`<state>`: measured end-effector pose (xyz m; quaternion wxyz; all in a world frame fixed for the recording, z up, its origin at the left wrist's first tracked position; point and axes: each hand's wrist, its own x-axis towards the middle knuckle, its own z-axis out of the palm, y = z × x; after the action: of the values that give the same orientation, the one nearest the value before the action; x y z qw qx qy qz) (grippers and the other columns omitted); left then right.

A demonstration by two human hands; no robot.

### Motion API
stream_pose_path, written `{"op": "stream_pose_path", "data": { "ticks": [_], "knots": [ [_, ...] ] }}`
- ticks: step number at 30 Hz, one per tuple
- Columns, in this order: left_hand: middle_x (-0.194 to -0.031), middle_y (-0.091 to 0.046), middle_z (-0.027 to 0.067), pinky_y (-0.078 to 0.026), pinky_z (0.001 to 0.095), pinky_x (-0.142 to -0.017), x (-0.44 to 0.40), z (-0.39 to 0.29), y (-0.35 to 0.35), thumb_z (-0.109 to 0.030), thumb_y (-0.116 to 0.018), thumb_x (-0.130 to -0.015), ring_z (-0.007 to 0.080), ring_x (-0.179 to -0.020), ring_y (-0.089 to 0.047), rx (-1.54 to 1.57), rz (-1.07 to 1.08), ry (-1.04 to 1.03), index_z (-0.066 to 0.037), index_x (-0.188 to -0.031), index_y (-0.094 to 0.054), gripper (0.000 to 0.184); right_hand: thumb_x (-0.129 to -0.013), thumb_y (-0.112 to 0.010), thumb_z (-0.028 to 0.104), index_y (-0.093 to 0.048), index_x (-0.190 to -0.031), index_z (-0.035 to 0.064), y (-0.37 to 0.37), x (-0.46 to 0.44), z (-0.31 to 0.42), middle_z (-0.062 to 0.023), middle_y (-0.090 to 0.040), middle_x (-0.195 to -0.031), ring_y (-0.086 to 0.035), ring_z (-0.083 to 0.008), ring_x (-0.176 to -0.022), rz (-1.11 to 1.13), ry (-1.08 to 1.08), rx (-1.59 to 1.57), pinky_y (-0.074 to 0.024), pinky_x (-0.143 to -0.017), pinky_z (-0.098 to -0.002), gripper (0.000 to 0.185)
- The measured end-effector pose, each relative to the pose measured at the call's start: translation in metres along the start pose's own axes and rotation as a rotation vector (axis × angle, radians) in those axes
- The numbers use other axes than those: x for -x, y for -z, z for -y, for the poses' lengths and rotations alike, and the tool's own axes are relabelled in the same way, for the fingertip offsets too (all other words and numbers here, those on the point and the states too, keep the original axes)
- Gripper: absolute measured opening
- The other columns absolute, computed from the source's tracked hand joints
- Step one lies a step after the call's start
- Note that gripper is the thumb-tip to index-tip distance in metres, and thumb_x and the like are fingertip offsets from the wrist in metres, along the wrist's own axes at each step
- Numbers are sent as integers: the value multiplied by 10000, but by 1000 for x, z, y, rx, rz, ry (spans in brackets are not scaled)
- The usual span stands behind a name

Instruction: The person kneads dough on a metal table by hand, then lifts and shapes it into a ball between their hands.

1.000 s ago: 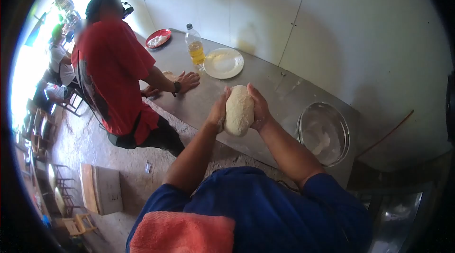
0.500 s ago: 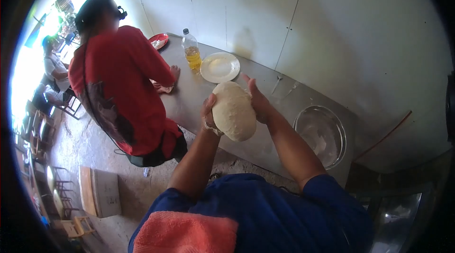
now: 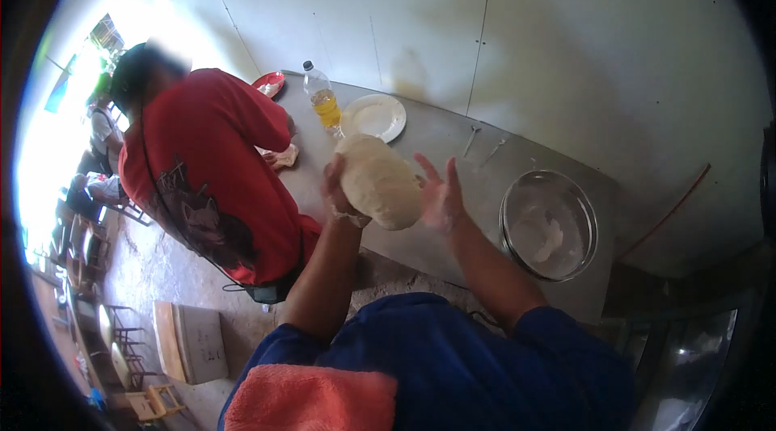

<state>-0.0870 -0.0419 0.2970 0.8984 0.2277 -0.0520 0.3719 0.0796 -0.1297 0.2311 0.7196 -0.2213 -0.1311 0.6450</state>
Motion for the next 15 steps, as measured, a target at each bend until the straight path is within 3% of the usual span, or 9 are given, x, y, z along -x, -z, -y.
{"op": "stream_pose_path", "data": {
  "ticks": [2, 3, 4, 5, 7, 9, 11, 12, 15],
  "knots": [
    [-1233, -619, 203, -534, 460, -941, 3, 9, 19, -423, -575, -936, 323, -1078, -651, -404, -186, 86, 25, -1342, -481, 611, -905, -417, 749, -358, -1494, 143, -14, 3, -14, -166, -431, -1482, -422, -328, -1381, 137, 21, -59, -371, -1109, -527, 847],
    [-1233, -619, 203, -534, 460, -941, 6, 6, 16, -423, -575, -936, 323, -1078, -651, -411, -189, 89, 25, -1342, -481, 611, -908, -487, 675, -397, -1455, 107, -16, -1, -13, -167, -507, -1393, -514, -323, -1280, 155, -19, -35, -461, -1017, -506, 793],
    [-1248, -613, 194, -532, 441, -944, 8, 0, 11, -457, -578, -941, 314, -1084, -650, -687, -261, 231, 23, -1356, -477, 643, -912, -556, 602, -435, -1416, 72, -17, -2, -13, -169, -583, -1304, -606, -319, -1179, 172, -55, -13, -551, -924, -485, 741],
    [-1264, -608, 186, -529, 421, -948, 7, -8, 8, -490, -581, -946, 306, -1090, -648, -962, -324, 366, 22, -1371, -473, 675, -912, -556, 602, -435, -1416, 72, -17, -2, -13, -169, -583, -1304, -606, -319, -1179, 177, -49, -16, -551, -924, -485, 741],
    [-1279, -598, 190, -515, 420, -968, 15, -22, 51, -541, -585, -933, 307, -1115, -635, -831, -302, 425, 26, -1379, -469, 731, -925, -610, 456, -466, -1368, 45, -12, 2, -16, -180, -620, -1241, -672, -323, -1055, 279, -7, -48, -583, -881, -453, 621],
    [-1295, -589, 193, -501, 419, -987, 31, -37, 64, -593, -588, -921, 308, -1140, -622, -704, -294, 484, 30, -1387, -464, 787, -924, -623, 409, -482, -1344, 51, -9, 4, -22, -180, -620, -1225, -670, -323, -1052, 287, -75, -104, -582, -879, -456, 569],
    [-1325, -570, 210, -445, 427, -1054, 37, -52, 58, -635, -595, -899, 321, -1204, -581, -375, -406, 586, 13, -1491, -320, 920, -923, -637, 362, -498, -1319, 57, -3, -3, -30, -179, -620, -1208, -667, -322, -1050, 298, -139, -164, -582, -876, -459, 518],
    [-1325, -570, 210, -445, 427, -1054, 36, -54, 78, -635, -595, -899, 321, -1204, -581, -376, -415, 582, 13, -1491, -320, 920, -909, -666, 319, -520, -1282, 63, 7, -12, -38, -161, -623, -1173, -668, -311, -1021, 241, -80, -100, -586, -861, -460, 476],
    [-1381, -527, 232, -379, 474, -1106, 38, -40, 142, -705, -525, -898, 357, -1254, -542, -617, -611, 641, -32, -1566, -98, 1040, -872, -726, 228, -553, -1224, 71, 21, -17, -63, -125, -625, -1109, -666, -283, -969, 70, -39, 96, -593, -827, -454, 422]
  ]
}}
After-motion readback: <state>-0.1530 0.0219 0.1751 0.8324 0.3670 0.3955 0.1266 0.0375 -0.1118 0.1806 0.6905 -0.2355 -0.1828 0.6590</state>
